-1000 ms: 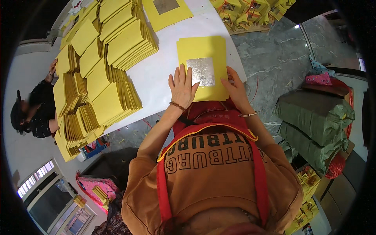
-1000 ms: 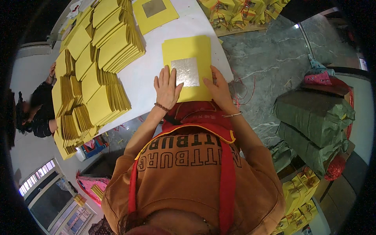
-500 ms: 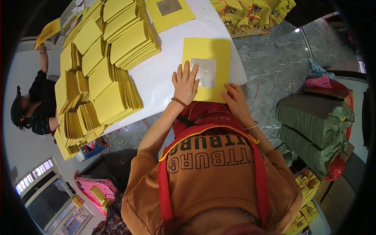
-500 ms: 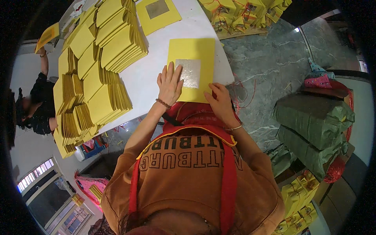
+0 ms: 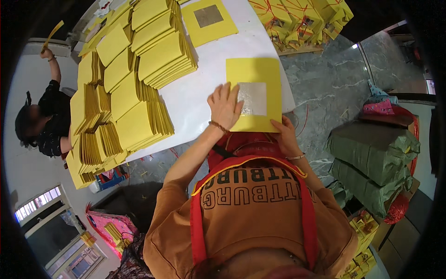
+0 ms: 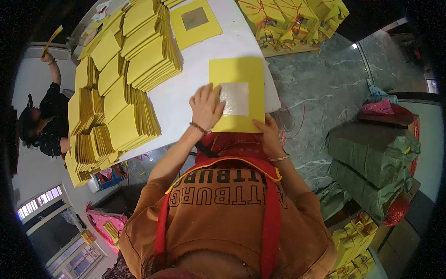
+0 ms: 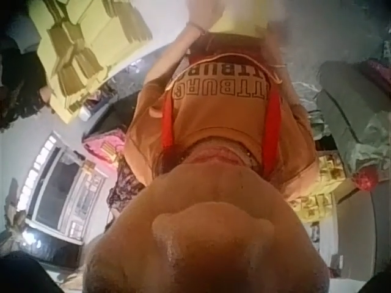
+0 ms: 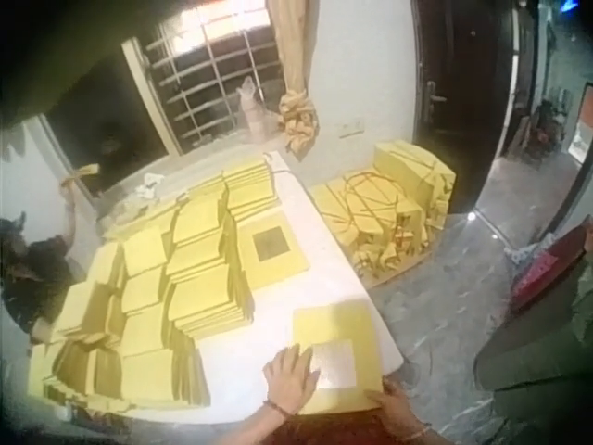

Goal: Folding yellow sheets of paper with foil centers.

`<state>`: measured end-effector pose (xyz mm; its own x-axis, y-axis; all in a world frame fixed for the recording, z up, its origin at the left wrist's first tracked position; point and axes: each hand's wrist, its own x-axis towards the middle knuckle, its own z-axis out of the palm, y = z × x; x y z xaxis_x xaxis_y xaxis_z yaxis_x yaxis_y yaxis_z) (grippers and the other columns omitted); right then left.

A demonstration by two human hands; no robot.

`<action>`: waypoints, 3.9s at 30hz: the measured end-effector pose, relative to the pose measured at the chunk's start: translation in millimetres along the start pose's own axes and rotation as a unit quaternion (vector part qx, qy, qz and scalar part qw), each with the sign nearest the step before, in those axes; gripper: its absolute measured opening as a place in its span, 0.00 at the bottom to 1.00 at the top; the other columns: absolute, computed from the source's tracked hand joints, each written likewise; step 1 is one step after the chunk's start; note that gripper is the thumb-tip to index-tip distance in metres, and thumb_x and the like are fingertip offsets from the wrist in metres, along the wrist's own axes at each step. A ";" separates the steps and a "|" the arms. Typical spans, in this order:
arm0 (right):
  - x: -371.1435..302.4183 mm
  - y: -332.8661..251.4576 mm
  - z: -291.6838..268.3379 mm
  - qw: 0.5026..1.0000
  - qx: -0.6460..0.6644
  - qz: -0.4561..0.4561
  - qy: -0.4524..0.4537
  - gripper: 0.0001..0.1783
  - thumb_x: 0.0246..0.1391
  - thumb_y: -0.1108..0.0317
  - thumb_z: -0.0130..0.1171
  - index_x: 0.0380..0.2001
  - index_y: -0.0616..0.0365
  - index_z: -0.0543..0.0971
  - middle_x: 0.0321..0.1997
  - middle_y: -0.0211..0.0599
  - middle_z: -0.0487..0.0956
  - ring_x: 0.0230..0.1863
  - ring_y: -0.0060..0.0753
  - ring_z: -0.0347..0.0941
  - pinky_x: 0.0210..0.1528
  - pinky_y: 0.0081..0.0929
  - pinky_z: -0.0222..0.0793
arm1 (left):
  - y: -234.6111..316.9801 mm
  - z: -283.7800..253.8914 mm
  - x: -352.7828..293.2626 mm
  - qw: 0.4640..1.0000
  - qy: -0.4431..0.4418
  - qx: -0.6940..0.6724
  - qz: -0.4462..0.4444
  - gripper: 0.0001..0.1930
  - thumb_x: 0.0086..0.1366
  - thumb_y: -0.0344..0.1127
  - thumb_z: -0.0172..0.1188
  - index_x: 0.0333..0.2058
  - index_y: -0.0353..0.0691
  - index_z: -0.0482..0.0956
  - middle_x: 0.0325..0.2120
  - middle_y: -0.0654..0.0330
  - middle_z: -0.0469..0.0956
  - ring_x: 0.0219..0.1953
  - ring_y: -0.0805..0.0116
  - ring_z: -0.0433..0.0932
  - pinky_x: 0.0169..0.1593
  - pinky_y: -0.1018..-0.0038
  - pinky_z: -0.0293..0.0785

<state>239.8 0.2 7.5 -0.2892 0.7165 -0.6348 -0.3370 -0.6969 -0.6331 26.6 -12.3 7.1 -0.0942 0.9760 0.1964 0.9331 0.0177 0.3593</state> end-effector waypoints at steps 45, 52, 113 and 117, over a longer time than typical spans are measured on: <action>43.8 -65.1 30.5 0.863 -0.284 -0.414 -0.046 0.17 0.47 0.74 0.60 0.43 0.63 0.73 0.39 0.30 0.75 0.39 0.20 0.69 0.42 0.18 0.65 | -74.2 5.9 116.6 0.769 -0.052 -0.630 -0.096 0.26 0.47 0.18 0.49 0.48 0.38 0.63 0.37 0.61 0.70 0.37 0.73 0.70 0.38 0.79 0.67; 41.5 -52.4 42.5 0.917 -0.193 -0.349 0.021 0.14 0.52 0.70 0.57 0.41 0.64 0.74 0.36 0.29 0.76 0.37 0.17 0.69 0.39 0.18 0.65 | -54.8 -13.2 98.1 0.943 0.137 -0.277 -0.121 0.24 0.53 0.31 0.54 0.50 0.35 0.62 0.35 0.56 0.69 0.37 0.69 0.71 0.36 0.75 0.70; 64.2 -4.6 73.3 0.982 -0.050 -0.008 -0.180 0.21 0.59 0.62 0.45 0.53 0.59 0.62 0.48 0.35 0.69 0.47 0.27 0.66 0.50 0.24 0.63 | 4.2 22.7 -4.2 0.785 0.024 -0.559 -0.265 0.12 0.59 0.32 0.55 0.41 0.34 0.73 0.33 0.61 0.70 0.30 0.75 0.69 0.33 0.80 0.68; 59.8 -3.0 77.1 0.971 -0.132 -0.140 -0.142 0.23 0.56 0.68 0.48 0.55 0.59 0.61 0.50 0.37 0.68 0.50 0.31 0.65 0.52 0.25 0.61 | 10.8 16.3 -1.7 0.699 0.043 -0.665 -0.260 0.11 0.62 0.30 0.52 0.42 0.32 0.69 0.32 0.63 0.74 0.31 0.80 0.71 0.34 0.84 0.68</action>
<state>154.5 47.5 5.6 -0.4679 0.8325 -0.2967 -0.2069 -0.4295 -0.8790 42.5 -10.2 -4.2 -0.3738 0.8952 -0.2427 -0.3778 0.0921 0.9213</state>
